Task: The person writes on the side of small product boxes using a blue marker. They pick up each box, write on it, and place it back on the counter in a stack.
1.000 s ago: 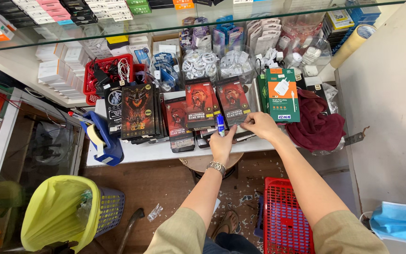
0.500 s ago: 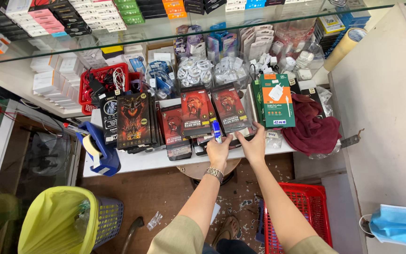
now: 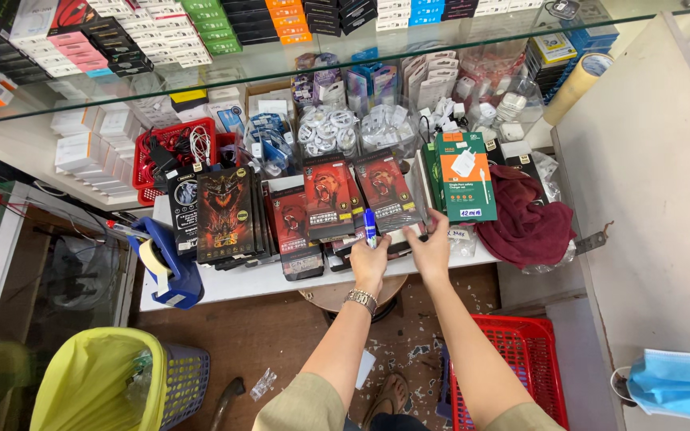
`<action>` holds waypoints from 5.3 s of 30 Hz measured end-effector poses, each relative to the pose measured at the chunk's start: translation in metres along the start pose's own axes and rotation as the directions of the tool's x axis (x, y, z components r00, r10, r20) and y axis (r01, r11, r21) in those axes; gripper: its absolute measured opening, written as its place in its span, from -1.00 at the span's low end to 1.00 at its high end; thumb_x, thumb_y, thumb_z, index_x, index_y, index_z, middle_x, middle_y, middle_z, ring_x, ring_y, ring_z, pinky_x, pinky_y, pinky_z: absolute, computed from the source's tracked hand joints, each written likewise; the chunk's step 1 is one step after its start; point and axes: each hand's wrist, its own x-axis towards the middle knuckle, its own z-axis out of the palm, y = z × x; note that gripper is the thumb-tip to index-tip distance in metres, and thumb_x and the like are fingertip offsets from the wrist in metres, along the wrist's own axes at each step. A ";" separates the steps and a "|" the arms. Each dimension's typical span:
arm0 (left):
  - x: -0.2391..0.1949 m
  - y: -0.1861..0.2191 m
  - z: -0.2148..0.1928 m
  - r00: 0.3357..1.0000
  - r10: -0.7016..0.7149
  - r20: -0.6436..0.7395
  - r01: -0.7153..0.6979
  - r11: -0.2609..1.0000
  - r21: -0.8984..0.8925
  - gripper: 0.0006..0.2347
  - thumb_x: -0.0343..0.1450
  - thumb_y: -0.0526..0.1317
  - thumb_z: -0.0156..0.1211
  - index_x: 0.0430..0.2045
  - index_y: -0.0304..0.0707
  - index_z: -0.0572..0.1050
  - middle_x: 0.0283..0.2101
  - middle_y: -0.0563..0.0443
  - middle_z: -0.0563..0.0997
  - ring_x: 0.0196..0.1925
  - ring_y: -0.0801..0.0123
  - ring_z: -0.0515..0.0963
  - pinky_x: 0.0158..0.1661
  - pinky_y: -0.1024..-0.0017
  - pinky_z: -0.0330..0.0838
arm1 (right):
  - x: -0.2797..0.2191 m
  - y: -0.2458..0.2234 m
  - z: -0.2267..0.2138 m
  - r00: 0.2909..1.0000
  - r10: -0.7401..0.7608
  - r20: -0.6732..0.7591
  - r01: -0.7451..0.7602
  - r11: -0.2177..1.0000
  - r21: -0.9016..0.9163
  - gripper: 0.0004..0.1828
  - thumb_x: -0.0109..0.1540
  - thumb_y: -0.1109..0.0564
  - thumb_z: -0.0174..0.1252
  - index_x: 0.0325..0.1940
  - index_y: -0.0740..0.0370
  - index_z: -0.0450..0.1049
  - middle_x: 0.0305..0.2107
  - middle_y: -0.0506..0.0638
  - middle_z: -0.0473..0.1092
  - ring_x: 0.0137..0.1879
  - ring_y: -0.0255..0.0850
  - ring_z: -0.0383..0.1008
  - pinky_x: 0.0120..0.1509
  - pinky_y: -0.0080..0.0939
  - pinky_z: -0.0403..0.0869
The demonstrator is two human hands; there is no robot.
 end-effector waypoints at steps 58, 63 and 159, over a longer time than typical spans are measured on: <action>0.007 -0.021 -0.004 0.999 -0.034 0.011 0.034 0.999 -0.006 -0.73 0.23 -0.35 0.50 -0.54 -0.40 0.40 -0.51 -0.05 0.61 -0.53 0.39 0.64 -0.47 0.41 0.55 | -0.016 -0.042 -0.005 0.996 0.017 0.087 -0.038 0.967 0.251 -0.85 0.30 0.15 0.26 -0.16 0.29 0.48 -0.38 -0.09 0.48 -0.24 -0.41 0.44 -0.17 -0.35 0.40; 0.002 -0.010 -0.002 0.997 -0.069 -0.018 0.066 0.989 -0.133 -0.80 0.24 -0.40 0.45 -0.48 -0.48 0.47 -0.47 -0.05 0.64 -0.50 0.41 0.65 -0.47 0.41 0.62 | -0.018 -0.038 -0.003 0.999 0.015 0.041 -0.016 1.000 0.024 -0.81 0.26 0.12 0.29 -0.20 0.30 0.50 -0.43 -0.04 0.53 -0.30 -0.39 0.44 -0.19 -0.32 0.42; 0.021 -0.016 -0.005 0.985 -0.137 0.109 0.163 0.943 -0.289 -0.79 0.25 -0.51 0.39 -0.52 -0.45 0.39 -0.40 -0.05 0.53 -0.44 0.31 0.65 -0.42 0.36 0.72 | -0.018 -0.045 -0.015 0.996 0.071 0.061 -0.066 0.994 -0.082 -0.79 0.23 0.06 0.31 -0.23 0.26 0.52 -0.56 0.04 0.44 -0.42 -0.27 0.33 -0.32 -0.20 0.34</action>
